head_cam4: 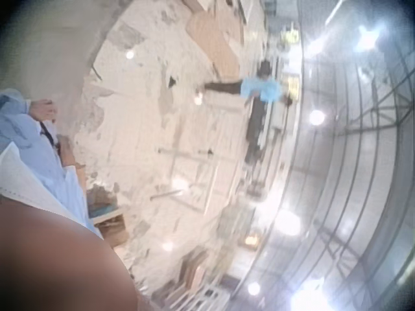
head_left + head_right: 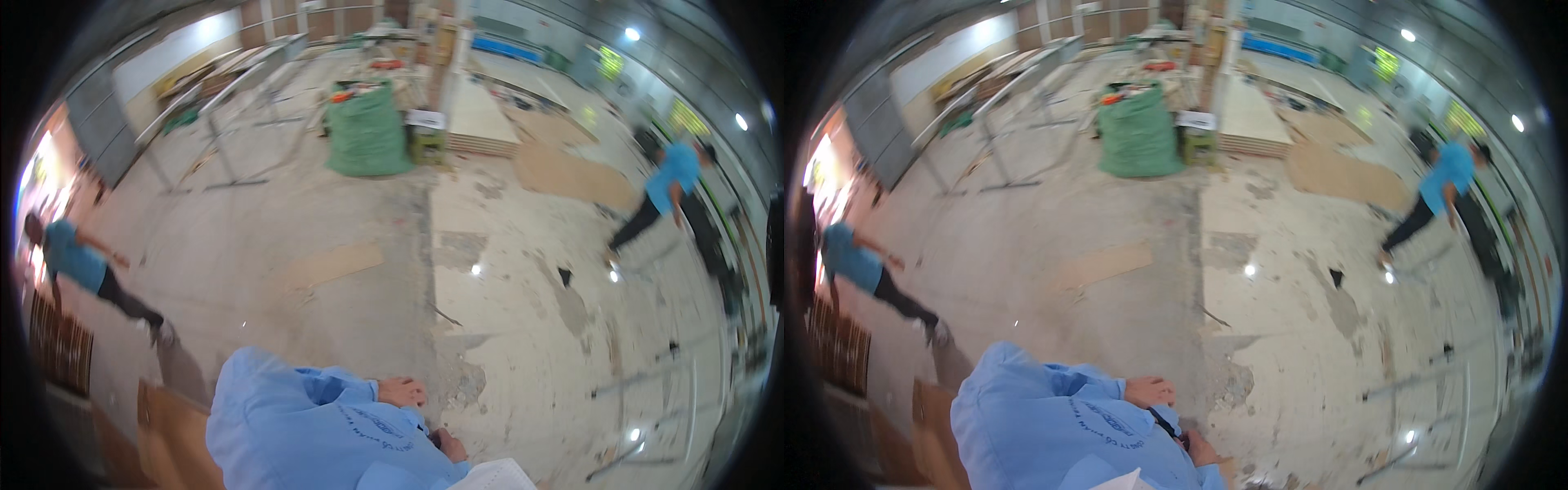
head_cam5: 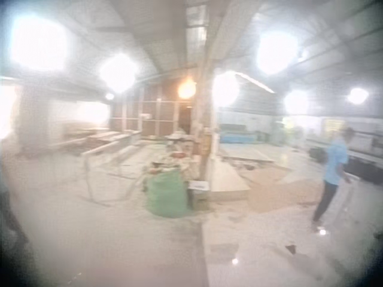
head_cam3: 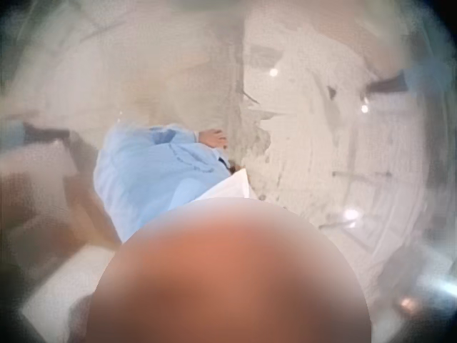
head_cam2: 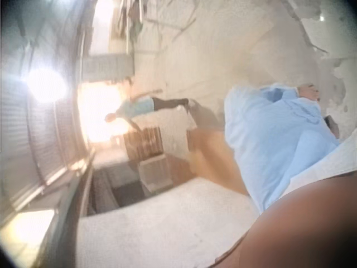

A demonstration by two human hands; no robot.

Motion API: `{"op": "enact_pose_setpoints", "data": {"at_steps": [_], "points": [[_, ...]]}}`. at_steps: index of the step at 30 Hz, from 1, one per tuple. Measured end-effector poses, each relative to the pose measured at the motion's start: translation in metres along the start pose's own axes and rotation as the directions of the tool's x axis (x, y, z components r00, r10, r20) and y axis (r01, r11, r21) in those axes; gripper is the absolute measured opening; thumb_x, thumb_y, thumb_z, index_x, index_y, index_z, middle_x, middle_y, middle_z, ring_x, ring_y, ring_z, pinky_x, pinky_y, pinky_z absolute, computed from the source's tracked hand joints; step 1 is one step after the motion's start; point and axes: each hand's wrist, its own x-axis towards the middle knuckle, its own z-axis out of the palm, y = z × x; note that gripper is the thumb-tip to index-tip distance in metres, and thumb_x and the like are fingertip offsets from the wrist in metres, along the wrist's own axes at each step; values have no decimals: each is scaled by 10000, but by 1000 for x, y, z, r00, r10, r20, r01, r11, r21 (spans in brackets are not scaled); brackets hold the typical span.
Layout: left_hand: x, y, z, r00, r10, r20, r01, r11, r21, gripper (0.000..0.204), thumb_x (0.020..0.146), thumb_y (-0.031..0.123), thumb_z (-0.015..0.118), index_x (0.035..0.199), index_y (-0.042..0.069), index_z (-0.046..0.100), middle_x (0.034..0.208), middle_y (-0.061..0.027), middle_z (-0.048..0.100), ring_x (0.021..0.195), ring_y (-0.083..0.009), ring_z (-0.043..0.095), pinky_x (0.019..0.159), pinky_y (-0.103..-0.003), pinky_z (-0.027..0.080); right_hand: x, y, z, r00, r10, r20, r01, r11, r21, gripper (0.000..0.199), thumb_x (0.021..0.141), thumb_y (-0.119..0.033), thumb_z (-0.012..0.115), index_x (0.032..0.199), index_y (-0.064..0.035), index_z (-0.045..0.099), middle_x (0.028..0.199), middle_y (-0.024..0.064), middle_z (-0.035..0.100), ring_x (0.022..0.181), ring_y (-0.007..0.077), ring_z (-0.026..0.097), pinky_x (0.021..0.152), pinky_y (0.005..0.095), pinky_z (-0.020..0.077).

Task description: The person folds and aligns a large cardboard sheet on a work table, then applies clear packing tape along the seams with a coworker. They later apply a small label to the taped surface and move the finished package to a stack.

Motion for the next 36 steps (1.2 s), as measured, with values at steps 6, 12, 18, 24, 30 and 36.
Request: {"op": "enact_pose_setpoints", "data": {"at_steps": [6,12,18,24,30,36], "points": [[5,-6,2,879,67,472,138,912,-386,288,775,288,604,971,78,584,981,-108,590,993,-299,559,789,-442,463,13,-19,-13,997,-73,7,73,996,-45,324,819,-524,642,884,-207,645,669,70,655,643,299,654,551,411,486],[-42,16,-25,910,-381,161,377,925,53,333,772,313,642,999,73,602,963,-130,622,954,-312,607,796,-417,486,14,-25,-8,956,-236,-175,218,969,-119,245,841,-434,654,820,-197,594,677,63,642,584,310,631,488,424,456],[-63,11,-32,798,-485,359,572,796,-197,352,833,363,635,1091,124,618,955,-130,673,879,-321,651,754,-428,502,17,-23,-6,894,-348,-281,337,937,-91,187,879,-408,614,898,-224,588,727,89,646,603,334,632,488,447,461],[-52,7,-23,678,-593,434,727,629,-276,444,802,428,707,1023,51,627,908,-138,680,820,-298,653,717,-382,496,29,-27,-7,939,-330,-98,319,941,-110,206,896,-436,581,1039,-288,599,793,65,673,667,314,651,547,423,497],[-24,21,-24,727,-616,302,685,631,-363,455,760,394,776,1001,41,621,883,-132,679,815,-237,652,741,-358,507,36,-43,-2,940,-318,-124,310,948,-76,227,895,-364,568,1019,-174,558,841,116,655,760,343,648,607,467,501],[-61,-33,-21,741,-569,357,671,649,-358,453,740,345,792,1023,33,626,915,-124,688,825,-262,651,747,-374,507,44,-50,7,972,-171,-162,159,984,-86,275,863,-327,592,1058,-150,511,930,113,644,784,355,654,610,492,519]]}}
